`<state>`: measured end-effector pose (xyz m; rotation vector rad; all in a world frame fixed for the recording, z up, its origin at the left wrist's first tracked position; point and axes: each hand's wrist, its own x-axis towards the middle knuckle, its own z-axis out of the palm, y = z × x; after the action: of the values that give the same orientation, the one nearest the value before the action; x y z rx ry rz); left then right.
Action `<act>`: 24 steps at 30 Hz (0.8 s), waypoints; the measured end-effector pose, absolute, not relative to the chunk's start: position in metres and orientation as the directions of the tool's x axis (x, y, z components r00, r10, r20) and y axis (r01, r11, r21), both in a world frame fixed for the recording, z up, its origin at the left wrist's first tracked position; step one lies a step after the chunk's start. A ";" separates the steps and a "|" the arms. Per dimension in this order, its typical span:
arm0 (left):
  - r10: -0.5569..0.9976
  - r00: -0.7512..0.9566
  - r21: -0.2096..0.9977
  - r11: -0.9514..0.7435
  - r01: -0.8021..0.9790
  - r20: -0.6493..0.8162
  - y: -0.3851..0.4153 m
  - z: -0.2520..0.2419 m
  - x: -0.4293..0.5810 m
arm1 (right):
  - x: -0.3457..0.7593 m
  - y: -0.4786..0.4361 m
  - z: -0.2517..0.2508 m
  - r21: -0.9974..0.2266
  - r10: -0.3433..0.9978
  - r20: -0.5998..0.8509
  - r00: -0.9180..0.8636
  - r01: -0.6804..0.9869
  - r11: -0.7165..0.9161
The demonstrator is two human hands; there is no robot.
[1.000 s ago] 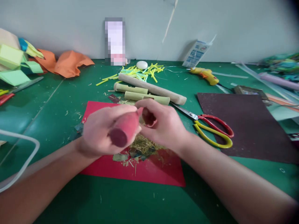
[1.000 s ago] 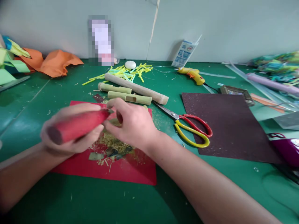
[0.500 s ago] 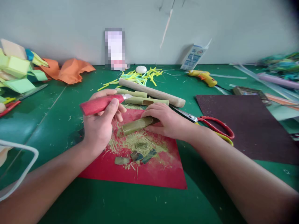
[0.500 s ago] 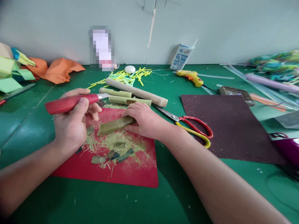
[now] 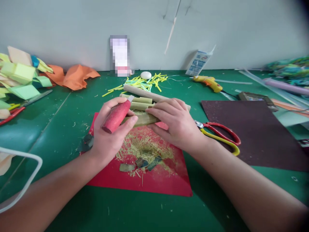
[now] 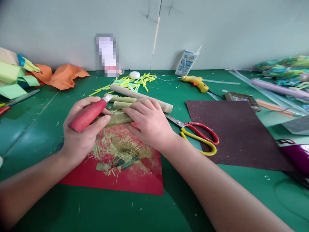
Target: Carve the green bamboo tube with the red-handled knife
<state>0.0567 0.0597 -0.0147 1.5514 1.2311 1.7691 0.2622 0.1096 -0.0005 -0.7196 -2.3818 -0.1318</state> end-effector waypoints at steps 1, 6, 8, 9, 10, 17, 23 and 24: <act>0.819 -0.277 0.865 -0.474 0.166 0.502 0.062 -0.016 0.057 | 0.261 0.108 0.000 -0.094 0.472 0.654 -0.591 0.555 0.826; 0.803 -0.470 0.903 -0.429 -0.030 0.366 0.070 -0.020 0.057 | 0.256 0.089 0.005 -0.254 0.437 0.730 -0.525 0.386 0.887; 0.785 -0.517 0.906 -0.422 -0.042 0.341 0.070 -0.020 0.057 | 0.251 0.080 0.007 -0.472 0.530 0.530 -0.662 0.289 0.833; 0.772 -0.534 0.904 -0.426 -0.032 0.345 0.069 -0.020 0.058 | 0.247 0.077 0.007 -0.616 0.629 0.412 -0.659 0.307 0.726; 0.757 -0.547 0.900 -0.436 -0.015 0.358 0.068 -0.020 0.059 | 0.243 0.074 0.008 -0.759 0.737 0.298 -0.606 0.318 0.568; 0.710 -0.453 0.817 -0.572 0.075 0.539 0.051 -0.017 0.069 | 0.222 0.065 0.010 -0.963 0.898 -0.096 -0.429 -0.188 -0.193; 0.762 -0.329 0.830 -0.519 0.206 0.558 0.040 -0.016 0.074 | 0.219 0.063 0.006 -0.913 0.932 -0.086 -0.351 -0.347 -0.215; 0.754 -0.327 0.822 -0.525 0.221 0.570 0.040 -0.016 0.074 | 0.220 0.063 0.007 -0.917 0.940 -0.069 -0.335 -0.350 -0.193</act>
<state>0.0737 0.0402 -0.0162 1.5307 1.2503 1.9094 0.2200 0.0632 0.0069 -0.8360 -1.0630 1.7021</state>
